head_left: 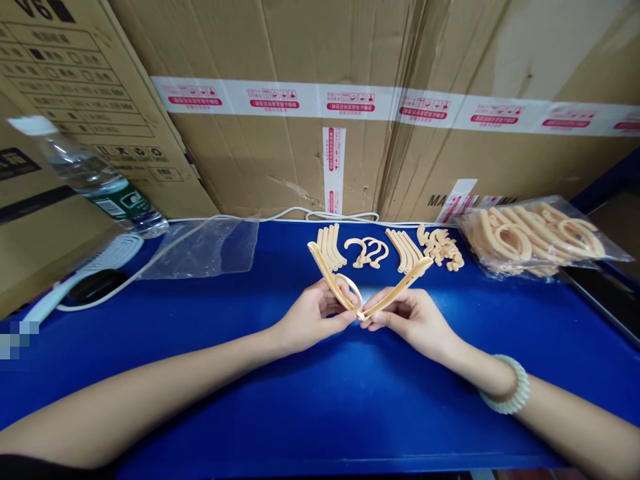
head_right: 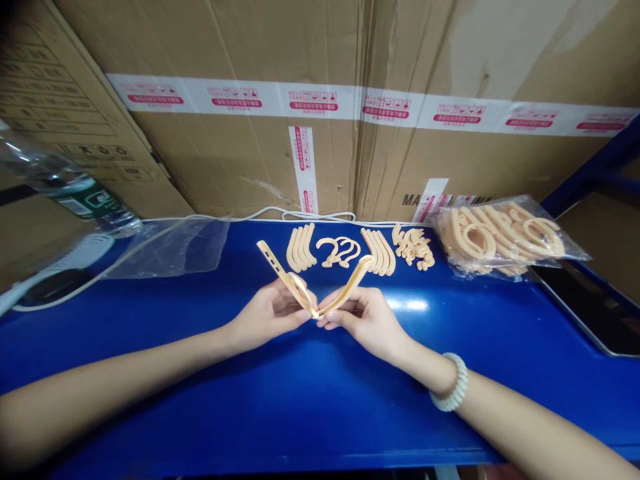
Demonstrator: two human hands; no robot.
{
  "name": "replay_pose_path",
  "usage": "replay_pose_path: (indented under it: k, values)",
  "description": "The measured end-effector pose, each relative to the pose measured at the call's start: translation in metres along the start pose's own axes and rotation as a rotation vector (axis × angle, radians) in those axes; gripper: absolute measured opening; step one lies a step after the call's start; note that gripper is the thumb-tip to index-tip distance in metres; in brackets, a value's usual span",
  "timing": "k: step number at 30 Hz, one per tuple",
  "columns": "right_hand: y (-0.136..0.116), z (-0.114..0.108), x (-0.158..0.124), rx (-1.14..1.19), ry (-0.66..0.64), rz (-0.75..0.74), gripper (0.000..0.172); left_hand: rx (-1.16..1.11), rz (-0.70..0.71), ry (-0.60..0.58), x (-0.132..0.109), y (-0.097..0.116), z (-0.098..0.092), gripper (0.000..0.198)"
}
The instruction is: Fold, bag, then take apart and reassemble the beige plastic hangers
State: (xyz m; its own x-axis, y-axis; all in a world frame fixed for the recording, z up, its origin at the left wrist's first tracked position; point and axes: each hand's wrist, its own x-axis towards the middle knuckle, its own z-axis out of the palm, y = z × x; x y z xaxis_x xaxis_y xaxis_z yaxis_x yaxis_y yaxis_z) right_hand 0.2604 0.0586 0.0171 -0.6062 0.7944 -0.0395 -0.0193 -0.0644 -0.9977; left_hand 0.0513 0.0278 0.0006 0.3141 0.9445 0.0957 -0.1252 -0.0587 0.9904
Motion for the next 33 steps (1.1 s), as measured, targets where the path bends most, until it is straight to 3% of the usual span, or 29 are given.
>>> replay_pose_path:
  k: [14, 24, 33]
  values:
    - [-0.001, 0.002, -0.002, 0.015, 0.03, 0.0, 0.026, -0.087, -0.025, -0.002, 0.0, -0.001, -0.001, 0.039]
    - [0.0, 0.006, -0.004, -0.036, 0.076, -0.032, 0.024, -0.056, 0.009, 0.048, -0.002, -0.003, 0.003, 0.031]
    - [0.0, 0.014, -0.006, -0.181, 0.181, -0.085, 0.03, -0.074, -0.078, 0.148, -0.003, -0.002, 0.008, 0.039]
